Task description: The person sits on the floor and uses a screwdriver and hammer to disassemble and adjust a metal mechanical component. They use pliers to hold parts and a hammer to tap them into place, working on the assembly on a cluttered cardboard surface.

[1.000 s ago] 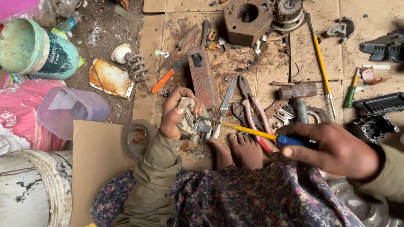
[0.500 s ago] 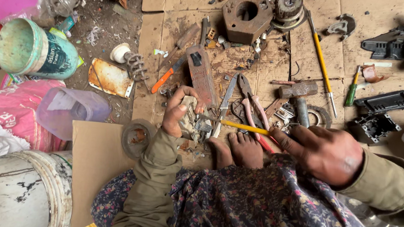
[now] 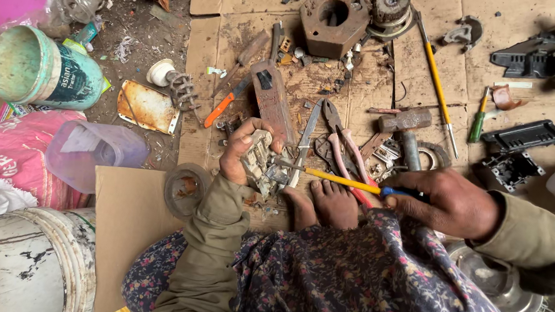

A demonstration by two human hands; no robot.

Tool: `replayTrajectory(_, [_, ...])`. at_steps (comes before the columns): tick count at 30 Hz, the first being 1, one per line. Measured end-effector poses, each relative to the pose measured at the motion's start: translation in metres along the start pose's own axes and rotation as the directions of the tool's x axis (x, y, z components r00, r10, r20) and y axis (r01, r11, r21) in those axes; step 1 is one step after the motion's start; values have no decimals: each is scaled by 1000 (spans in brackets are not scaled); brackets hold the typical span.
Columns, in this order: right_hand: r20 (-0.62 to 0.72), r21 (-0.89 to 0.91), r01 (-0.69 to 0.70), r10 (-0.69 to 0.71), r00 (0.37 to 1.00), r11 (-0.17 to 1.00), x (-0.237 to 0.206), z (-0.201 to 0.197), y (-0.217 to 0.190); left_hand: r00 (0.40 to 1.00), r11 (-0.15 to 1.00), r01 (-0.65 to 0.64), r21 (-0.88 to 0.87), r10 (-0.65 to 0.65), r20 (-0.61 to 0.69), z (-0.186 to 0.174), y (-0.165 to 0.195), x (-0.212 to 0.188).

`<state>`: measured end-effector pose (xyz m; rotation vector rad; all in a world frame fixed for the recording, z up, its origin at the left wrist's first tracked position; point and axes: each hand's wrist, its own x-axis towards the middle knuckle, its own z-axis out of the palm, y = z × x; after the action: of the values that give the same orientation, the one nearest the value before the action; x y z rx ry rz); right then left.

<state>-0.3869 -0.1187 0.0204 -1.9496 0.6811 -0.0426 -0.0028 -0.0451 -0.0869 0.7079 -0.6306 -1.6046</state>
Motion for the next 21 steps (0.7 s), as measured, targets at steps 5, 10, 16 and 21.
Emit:
replayTrajectory(5, [-305,-390,143,-274,912,910,2,15,11,998,959,-51,279,42,39,5,5,1])
replayTrajectory(10, [-549,-320,-178,-30,835,931,-5,33,50,929,96,-295,951,263,262,19,8,17])
replayTrajectory(16, [-630,-66,-115,48,775,991,11,71,100,800,-135,-449,883,379,464,46,-4,72])
replayTrajectory(21, [-475,355,-262,415,776,897,74,85,84,976,479,-109,871,217,3,62,-13,82])
